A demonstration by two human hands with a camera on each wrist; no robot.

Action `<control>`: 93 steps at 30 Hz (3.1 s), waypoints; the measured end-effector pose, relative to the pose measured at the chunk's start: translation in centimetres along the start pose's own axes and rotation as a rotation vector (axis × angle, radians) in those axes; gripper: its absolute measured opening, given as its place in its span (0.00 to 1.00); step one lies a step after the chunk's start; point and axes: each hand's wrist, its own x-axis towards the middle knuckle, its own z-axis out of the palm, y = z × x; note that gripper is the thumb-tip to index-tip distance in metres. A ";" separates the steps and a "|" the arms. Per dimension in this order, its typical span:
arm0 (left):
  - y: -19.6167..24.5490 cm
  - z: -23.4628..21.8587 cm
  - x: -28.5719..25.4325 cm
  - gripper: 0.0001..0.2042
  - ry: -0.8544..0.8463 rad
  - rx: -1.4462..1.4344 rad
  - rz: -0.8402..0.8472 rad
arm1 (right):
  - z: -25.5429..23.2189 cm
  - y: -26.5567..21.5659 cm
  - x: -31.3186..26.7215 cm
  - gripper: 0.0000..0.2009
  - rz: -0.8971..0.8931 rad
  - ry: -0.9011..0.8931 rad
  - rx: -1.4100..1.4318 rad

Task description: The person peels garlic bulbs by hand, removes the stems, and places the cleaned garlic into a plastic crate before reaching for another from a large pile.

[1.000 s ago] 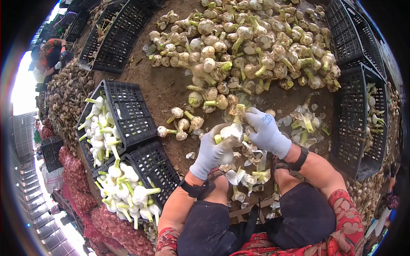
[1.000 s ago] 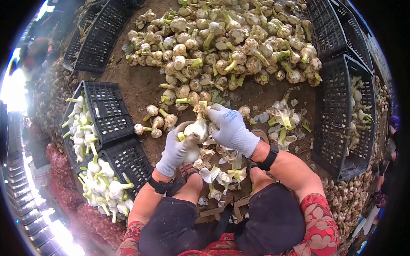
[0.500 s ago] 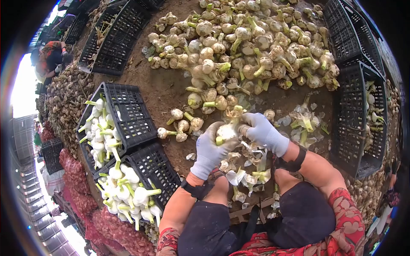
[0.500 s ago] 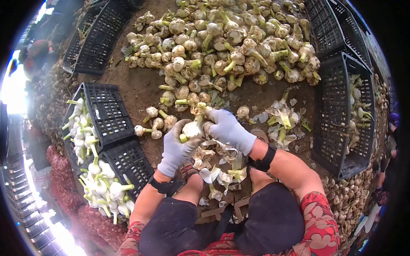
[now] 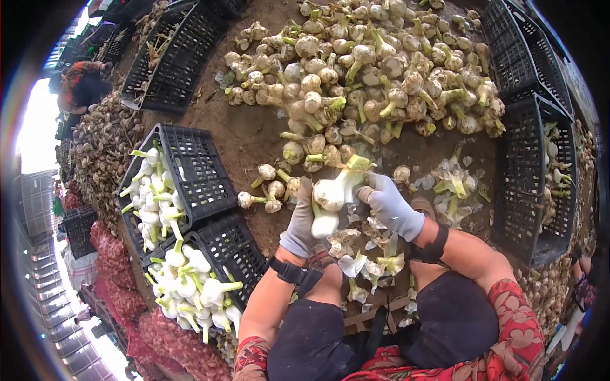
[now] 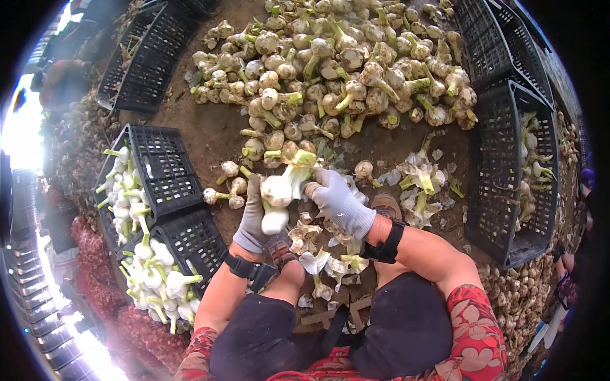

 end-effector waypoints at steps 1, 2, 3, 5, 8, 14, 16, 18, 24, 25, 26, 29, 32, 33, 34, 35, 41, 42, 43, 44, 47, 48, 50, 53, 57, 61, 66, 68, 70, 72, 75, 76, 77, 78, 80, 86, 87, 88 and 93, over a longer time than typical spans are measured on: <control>0.0 0.1 -0.1 0.31 0.042 0.129 0.117 | 0.1 -0.5 -0.2 0.10 -0.003 0.001 -0.002; -0.3 0.2 -0.4 0.31 0.064 0.247 0.228 | 0.3 -1.0 -0.4 0.10 -0.012 0.062 -0.057; -0.6 0.4 -0.5 0.33 0.086 0.366 0.337 | 0.5 -1.2 -0.5 0.10 -0.019 0.125 -0.109; -1.8 0.3 0.0 0.29 0.114 0.540 0.460 | 1.1 -2.0 -0.6 0.11 -0.194 0.115 -0.189; -1.4 -1.7 -0.3 0.27 0.081 0.299 0.225 | 0.4 -2.4 -1.2 0.09 0.031 -0.234 -0.115; -0.5 -0.6 -0.6 0.30 -0.205 0.002 0.023 | 0.2 -2.0 -1.7 0.09 0.233 -0.297 0.102; -0.8 -0.7 -0.8 0.30 0.017 0.057 0.090 | -0.1 -1.6 -1.8 0.10 0.262 -0.270 0.375; -0.1 -2.1 -1.5 0.31 -0.079 0.108 0.045 | -0.7 -1.5 -1.6 0.10 0.213 -0.225 0.452; 1.0 0.0 -2.0 0.38 -0.195 0.418 0.044 | -0.9 -2.4 -1.2 0.07 0.102 -0.120 0.596; 1.0 1.2 -2.1 0.39 -0.175 0.380 0.022 | -1.0 -2.9 -1.0 0.07 0.105 -0.112 0.592; 1.2 2.1 -2.4 0.38 -0.159 0.472 -0.046 | -1.2 -3.9 -0.7 0.07 0.075 -0.005 0.722; -0.2 1.0 -2.0 0.33 -0.246 0.877 -0.210 | -5.7 -5.6 2.6 0.07 -0.233 0.115 0.765; -0.8 0.4 -2.3 0.34 -0.161 0.665 -0.232 | -9.0 -5.5 2.7 0.13 -0.298 -0.121 -0.473; -0.4 0.1 -2.5 0.34 -0.103 0.567 -0.205 | -8.6 -3.8 2.8 0.15 -0.426 -0.304 -0.921; 0.9 0.8 -2.9 0.36 -0.096 0.479 -0.217 | -6.0 -6.3 0.3 0.23 -0.081 -0.435 -1.434; 1.2 0.0 -2.7 0.37 -0.141 0.451 -0.189 | -5.0 -5.5 0.0 0.29 0.114 -0.492 -1.624; 1.2 -0.9 -2.0 0.35 -0.147 0.546 -0.047 | -3.7 -2.7 -2.2 0.25 -0.499 -0.244 -0.762; 1.2 -0.9 -1.9 0.35 -0.118 0.564 -0.073 | -3.0 -2.5 -2.4 0.22 -0.432 -0.184 -0.745; 1.1 -0.8 -1.7 0.35 -0.088 0.581 -0.098 | -2.4 -2.3 -2.6 0.18 -0.365 -0.126 -0.727; 0.6 -0.2 -1.4 0.35 -0.039 0.523 -0.012 | -2.1 -2.0 -2.5 0.18 -0.366 -0.124 -0.727; 0.7 -1.2 -1.1 0.30 -0.187 0.084 0.047 | -1.4 -1.2 -1.8 0.13 -0.280 0.027 -0.490; 0.8 -1.2 -1.4 0.33 -0.253 0.291 0.151 | -1.1 -1.1 -1.7 0.11 -0.352 0.081 -0.538; -0.1 0.5 -1.8 0.33 -0.140 0.377 0.228 | 0.0 -0.7 -1.8 0.07 -0.508 0.139 -0.627; -0.7 0.8 -1.5 0.31 0.011 0.450 0.307 | 1.3 -0.7 -2.3 0.07 -0.659 0.069 -0.876; -0.3 0.9 -1.6 0.33 0.056 0.547 0.282 | -1.1 -0.3 0.5 0.08 -0.342 0.146 -0.461; -0.4 0.7 -2.1 0.40 -0.019 0.661 0.119 | -4.8 -0.2 3.2 0.09 -0.367 0.388 -0.822; -0.5 0.1 -1.9 0.37 0.053 0.652 0.188 | -5.5 -1.0 0.9 0.34 -0.111 -0.116 -1.308; -0.5 -0.7 -1.7 0.38 0.063 0.631 0.222 | -5.0 -0.7 0.4 0.40 -0.147 -0.167 -0.922; -0.7 -0.8 -1.5 0.40 0.064 0.663 0.288 | -3.6 -1.2 -0.2 0.45 -0.175 -0.191 -0.441; -1.0 -0.5 -1.5 0.41 0.052 0.736 0.311 | -2.4 -1.7 -0.2 0.43 -0.185 -0.175 -0.469; -0.9 -0.4 -1.9 0.41 0.040 0.872 0.351 | -1.7 -1.2 0.3 0.34 -0.177 -0.131 -0.455; -0.6 -0.2 -2.0 0.41 0.021 0.889 0.318 | -1.9 -1.3 0.6 0.31 -0.025 -0.205 -0.219; -0.5 -0.1 -2.1 0.40 0.003 0.904 0.286 | -2.0 -1.4 0.7 0.28 0.126 -0.276 0.019; -0.6 -0.3 -2.1 0.40 0.004 0.902 0.286 | -2.0 -1.6 0.4 0.21 0.148 -0.282 0.126; -0.9 -0.7 -2.0 0.39 -0.010 0.846 0.252 | -2.6 -0.7 0.7 0.19 0.202 -0.282 0.212; -1.1 0.1 -1.6 0.37 0.037 0.900 0.344 | -1.8 -1.7 -1.4 0.20 -0.131 -0.103 -0.319; -1.2 -0.3 -1.4 0.37 0.035 0.899 0.346 | -1.4 -1.5 -1.6 0.16 -0.464 0.022 -0.752; -1.2 -0.5 -1.2 0.35 0.045 0.998 0.369 | -1.0 -1.0 -1.6 0.14 -0.523 0.086 -0.848; -1.4 0.3 -2.0 0.30 0.114 0.927 0.304 | -0.7 -0.6 -0.9 0.08 -0.611 0.142 -1.033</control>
